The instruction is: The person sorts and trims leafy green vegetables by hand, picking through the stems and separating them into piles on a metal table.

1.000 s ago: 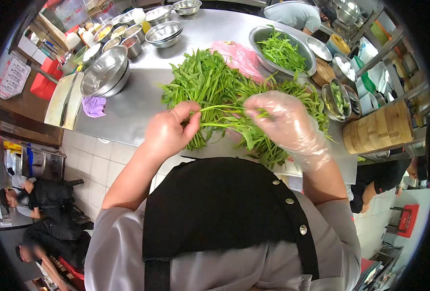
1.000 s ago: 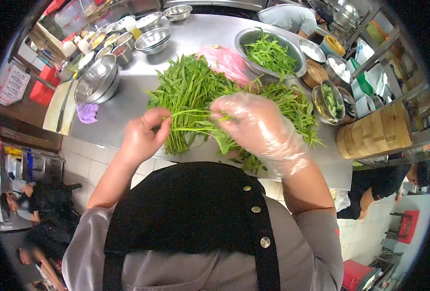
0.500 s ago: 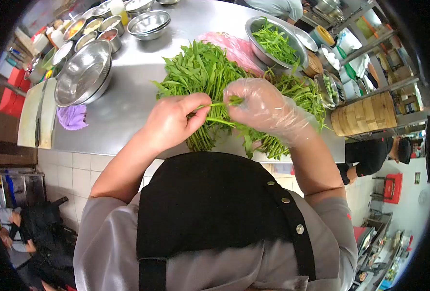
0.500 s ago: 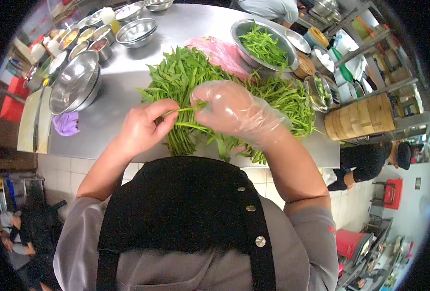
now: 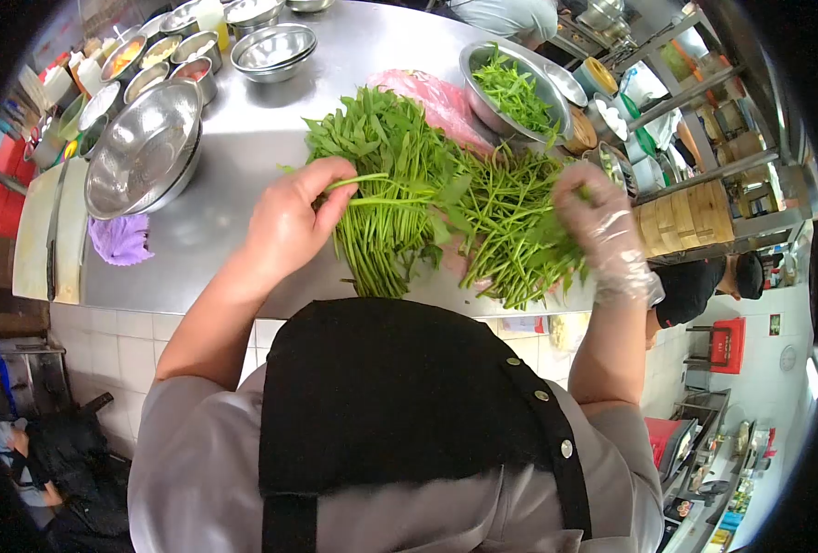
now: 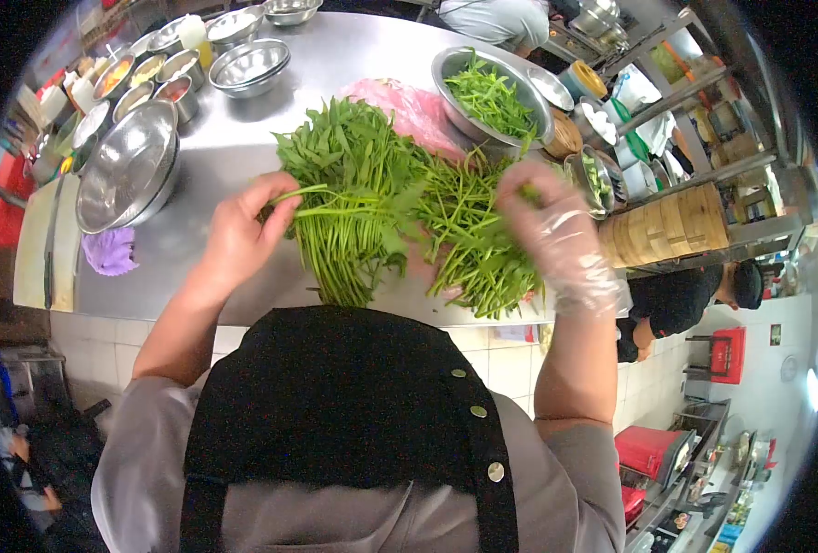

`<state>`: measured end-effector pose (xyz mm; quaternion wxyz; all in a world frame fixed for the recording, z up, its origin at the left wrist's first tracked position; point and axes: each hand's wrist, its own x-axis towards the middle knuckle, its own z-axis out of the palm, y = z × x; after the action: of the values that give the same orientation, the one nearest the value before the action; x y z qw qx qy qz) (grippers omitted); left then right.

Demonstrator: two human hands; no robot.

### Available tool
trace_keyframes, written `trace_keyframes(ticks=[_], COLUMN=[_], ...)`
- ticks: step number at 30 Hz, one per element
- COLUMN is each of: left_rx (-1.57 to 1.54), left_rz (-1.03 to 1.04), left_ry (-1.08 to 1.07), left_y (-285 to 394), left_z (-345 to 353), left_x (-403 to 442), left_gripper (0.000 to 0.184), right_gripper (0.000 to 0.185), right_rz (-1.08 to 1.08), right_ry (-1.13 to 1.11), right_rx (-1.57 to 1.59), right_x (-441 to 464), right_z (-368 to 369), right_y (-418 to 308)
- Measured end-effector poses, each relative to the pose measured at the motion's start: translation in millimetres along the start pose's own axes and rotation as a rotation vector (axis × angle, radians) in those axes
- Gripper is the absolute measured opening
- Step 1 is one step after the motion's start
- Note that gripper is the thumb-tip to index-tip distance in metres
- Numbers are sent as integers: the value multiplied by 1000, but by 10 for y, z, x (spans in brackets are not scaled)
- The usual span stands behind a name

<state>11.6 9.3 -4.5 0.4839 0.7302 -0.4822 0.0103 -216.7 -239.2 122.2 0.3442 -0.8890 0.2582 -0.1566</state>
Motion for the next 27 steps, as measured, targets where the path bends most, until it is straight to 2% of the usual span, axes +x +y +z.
trace_keyframes(ticks=[1, 3, 5, 8, 9, 12, 15, 18, 20, 21, 24, 26, 27], left_rx=[4, -49, -57, -61, -102, -241, -269, -356, -462, -402, -260, -227, -191], left_rz=[-16, -34, -45, -77, -105, -188, -206, -221, -230, -224, -256, -339, -278], left_ry=[0, -18, -39, -88, -112, -176, -265, -430, -519, -536, -569, -568, -567], left_y=[-4, -19, 9, 87, 88, 60, 96, 31, -7, 23, 109, 146, 183], left_z=[-7, 10, 16, 25, 38, 64, 36, 168, 309, 348, 389, 399, 418], left_x=[14, 38, 56, 61, 61, 14, -30, -200, -317, -325, -267, -154, -53], left_gripper=[18, 17, 17, 18, 20, 23, 23, 21, 21, 21, 21, 22, 24], right_gripper=[4, 8, 19, 26, 24, 18, 17, 18, 17, 16, 14, 12, 12], right_rz=[-67, -256, -548, -570, -591, -525, -532, -472, -413, -387, -142, 350, 316], right_ry=[-113, -203, -148, -92, -61, -167, -247, -283, -233, -207, 129, -59, -108], right_rx=[-43, -2, -157, -415, -464, -567, -500, -482, -262, -150, 252, 688, 760], right_x=[-43, -125, -141, -150, -134, -75, -114, -182, -188, -198, -308, -354, -402], right_z=[91, 408, 739, 992, 1063, 1109, 1143, 1251, 1331, 1371, 1504, 1136, 1032], right_y=[-95, -98, -57, -227, -228, -244, -259, -87, 148, 273, 567, 462, 590])
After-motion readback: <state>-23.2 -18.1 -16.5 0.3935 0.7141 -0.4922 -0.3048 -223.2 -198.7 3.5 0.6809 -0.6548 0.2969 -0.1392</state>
